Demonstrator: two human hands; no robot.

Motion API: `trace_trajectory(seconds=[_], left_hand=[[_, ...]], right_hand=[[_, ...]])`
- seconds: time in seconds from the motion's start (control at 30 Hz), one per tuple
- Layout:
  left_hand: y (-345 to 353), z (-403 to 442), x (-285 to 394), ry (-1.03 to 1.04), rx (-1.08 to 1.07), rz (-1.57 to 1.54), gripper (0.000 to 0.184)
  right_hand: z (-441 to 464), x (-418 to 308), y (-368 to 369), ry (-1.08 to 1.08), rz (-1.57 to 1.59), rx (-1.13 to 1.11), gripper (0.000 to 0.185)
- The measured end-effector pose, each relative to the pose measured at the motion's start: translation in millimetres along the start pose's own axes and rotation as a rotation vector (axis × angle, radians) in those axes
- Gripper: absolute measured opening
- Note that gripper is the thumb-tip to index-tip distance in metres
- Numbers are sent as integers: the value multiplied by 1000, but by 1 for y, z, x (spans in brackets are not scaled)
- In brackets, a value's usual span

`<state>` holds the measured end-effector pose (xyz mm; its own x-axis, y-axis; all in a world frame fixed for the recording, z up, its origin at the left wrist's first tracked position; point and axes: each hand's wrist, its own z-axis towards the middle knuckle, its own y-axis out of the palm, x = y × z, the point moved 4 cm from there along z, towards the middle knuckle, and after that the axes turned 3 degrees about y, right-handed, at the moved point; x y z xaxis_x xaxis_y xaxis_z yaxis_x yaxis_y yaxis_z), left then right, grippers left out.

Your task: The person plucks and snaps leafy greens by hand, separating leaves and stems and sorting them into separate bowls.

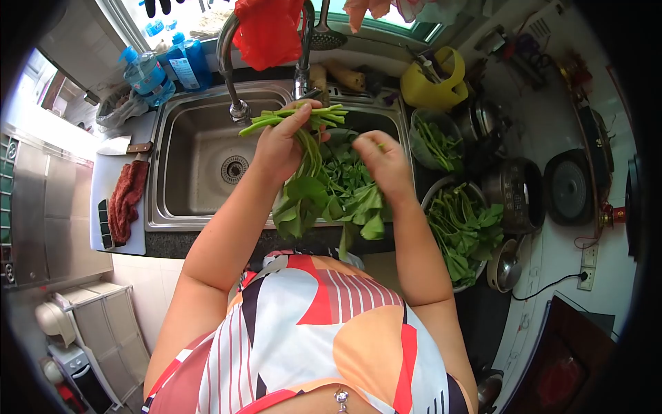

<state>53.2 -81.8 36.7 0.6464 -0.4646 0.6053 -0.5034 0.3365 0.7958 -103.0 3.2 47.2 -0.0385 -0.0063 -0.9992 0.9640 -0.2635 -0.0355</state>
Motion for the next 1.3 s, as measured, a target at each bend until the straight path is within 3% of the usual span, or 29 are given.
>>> trace_trajectory(seconds=[0.03, 0.07, 0.13, 0.27, 0.3, 0.4, 0.53, 0.6, 0.77, 0.8, 0.87, 1.0, 1.2, 1.3], left_hand=[[1, -1, -2, 3, 15, 34, 18], [4, 0, -5, 27, 8, 58, 18], [11, 0, -12, 78, -8, 102, 18], [22, -3, -10, 48, -110, -104, 18], [20, -3, -9, 34, -140, -116, 17], [20, -4, -11, 18, -207, -71, 16], [12, -5, -12, -33, -145, 297, 18], [8, -6, -11, -59, -132, 220, 21], [15, -5, -19, -48, -211, -3, 25], [17, -5, -19, -47, -233, -45, 25], [16, -7, -18, -66, -233, 4, 25], [10, -8, -17, -151, -222, 219, 24], [18, -8, -16, -86, -164, 307, 23], [19, -8, -14, -87, -125, 324, 22]], right_hand=[[-5, -5, 13, -129, -189, -33, 26], [-11, -6, 19, -39, -358, -39, 37], [-21, -30, 36, -7, -599, -55, 39], [-6, -10, 29, -77, -204, 67, 27], [-2, -6, 30, -100, -25, 11, 20], [3, 8, 24, 27, 78, -72, 16], [5, 5, 9, 291, 213, -228, 13], [9, -11, -5, 319, 282, -286, 13], [-3, -13, 14, 336, -16, -294, 18], [-3, -7, 20, 293, 55, -301, 15], [-3, 1, 17, 418, 145, -319, 11], [5, -13, 5, 467, 207, -386, 10], [3, -19, -3, 541, 286, -569, 14], [0, -20, -3, 499, 165, -432, 15]])
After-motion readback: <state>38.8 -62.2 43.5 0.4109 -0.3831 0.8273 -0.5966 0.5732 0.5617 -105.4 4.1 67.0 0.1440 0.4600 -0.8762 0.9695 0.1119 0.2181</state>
